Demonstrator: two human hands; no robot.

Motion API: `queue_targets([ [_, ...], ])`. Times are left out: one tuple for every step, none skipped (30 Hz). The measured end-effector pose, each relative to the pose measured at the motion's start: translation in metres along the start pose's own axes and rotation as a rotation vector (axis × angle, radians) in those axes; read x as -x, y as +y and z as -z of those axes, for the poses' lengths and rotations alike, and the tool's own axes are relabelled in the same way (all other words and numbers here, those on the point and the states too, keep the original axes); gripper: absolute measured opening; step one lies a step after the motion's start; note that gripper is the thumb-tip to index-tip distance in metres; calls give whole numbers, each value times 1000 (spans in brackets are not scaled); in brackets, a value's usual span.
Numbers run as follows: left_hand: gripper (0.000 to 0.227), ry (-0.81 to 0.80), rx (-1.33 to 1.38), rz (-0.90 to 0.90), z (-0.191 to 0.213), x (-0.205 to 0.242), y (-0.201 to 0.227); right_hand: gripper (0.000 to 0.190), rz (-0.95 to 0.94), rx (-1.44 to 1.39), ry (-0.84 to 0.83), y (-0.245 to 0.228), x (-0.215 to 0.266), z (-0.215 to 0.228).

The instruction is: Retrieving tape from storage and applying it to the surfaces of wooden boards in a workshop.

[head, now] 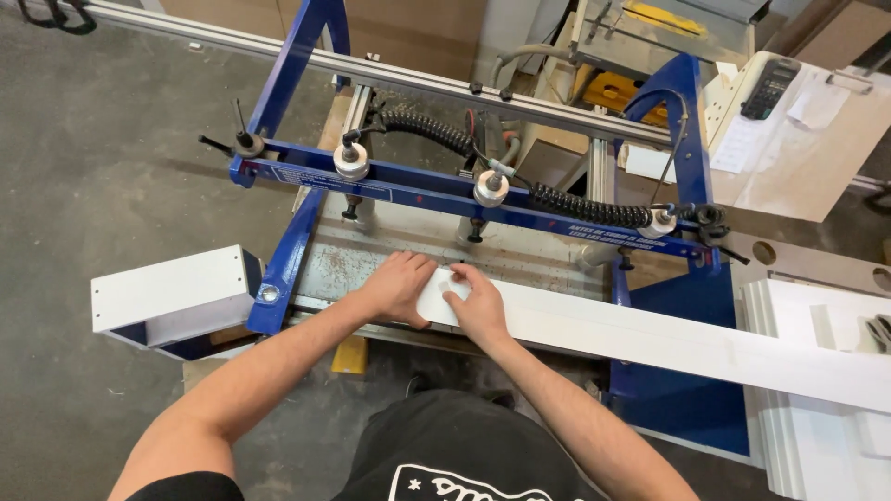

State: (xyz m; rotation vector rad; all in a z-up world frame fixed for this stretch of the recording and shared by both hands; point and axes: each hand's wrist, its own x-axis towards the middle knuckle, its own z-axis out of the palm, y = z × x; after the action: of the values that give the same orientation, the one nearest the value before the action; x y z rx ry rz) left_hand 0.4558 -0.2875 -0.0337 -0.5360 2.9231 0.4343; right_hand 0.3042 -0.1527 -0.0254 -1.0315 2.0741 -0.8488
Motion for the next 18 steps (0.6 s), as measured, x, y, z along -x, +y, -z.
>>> queue_targets([
  [106, 2, 14, 0, 0, 1, -1, 51, 20, 65, -15, -2, 0, 3],
  [106, 4, 29, -1, 0, 1, -1, 63, 40, 131, -31, -4, -1, 7],
  [106, 3, 29, -3, 2, 2, 0, 63, 39, 130, -30, -5, -7, 10],
  [106, -10, 18, 0, 4, 2, 1, 58, 24, 242, -96, -6, -14, 13],
  [106, -24, 7, -1, 5, 2, 2, 56, 7, 352, -161, -6, -20, 17],
  [106, -26, 6, -7, 6, 2, 4, 56, 3, 350, -157, -12, -22, 18],
  [105, -37, 34, 14, 9, 2, 5, 50, 20, 427, -162, -18, -26, 19],
  [105, -49, 61, 34, 12, 2, 6, 50, 37, 503, -166, -25, -29, 20],
  [105, -50, 58, 30, 13, 2, 7, 50, 35, 500, -162, -29, -25, 21],
  [105, -55, 66, 33, 14, 2, 8, 48, 69, 520, -175, -33, -22, 22],
  [104, -59, 75, 38, 15, 3, 8, 46, 106, 540, -188, -37, -20, 22],
  [104, -59, 71, 36, 15, 1, 6, 46, 107, 538, -185, -31, -22, 29],
  [105, -58, 61, 35, 13, 1, 5, 48, 121, 553, -254, -24, -22, 34],
  [105, -58, 51, 34, 10, 2, 5, 56, 135, 568, -323, -17, -22, 39],
  [105, -62, 56, 33, 9, 3, 5, 56, 130, 569, -328, -18, -20, 42],
  [105, -57, 51, 27, 8, 4, 6, 62, 139, 590, -357, -19, -18, 45],
  [106, -48, 38, 18, 10, 3, 4, 69, 153, 610, -378, -22, -19, 50],
  [106, -48, 35, 17, 9, 2, 5, 69, 153, 609, -375, -30, -18, 49],
])
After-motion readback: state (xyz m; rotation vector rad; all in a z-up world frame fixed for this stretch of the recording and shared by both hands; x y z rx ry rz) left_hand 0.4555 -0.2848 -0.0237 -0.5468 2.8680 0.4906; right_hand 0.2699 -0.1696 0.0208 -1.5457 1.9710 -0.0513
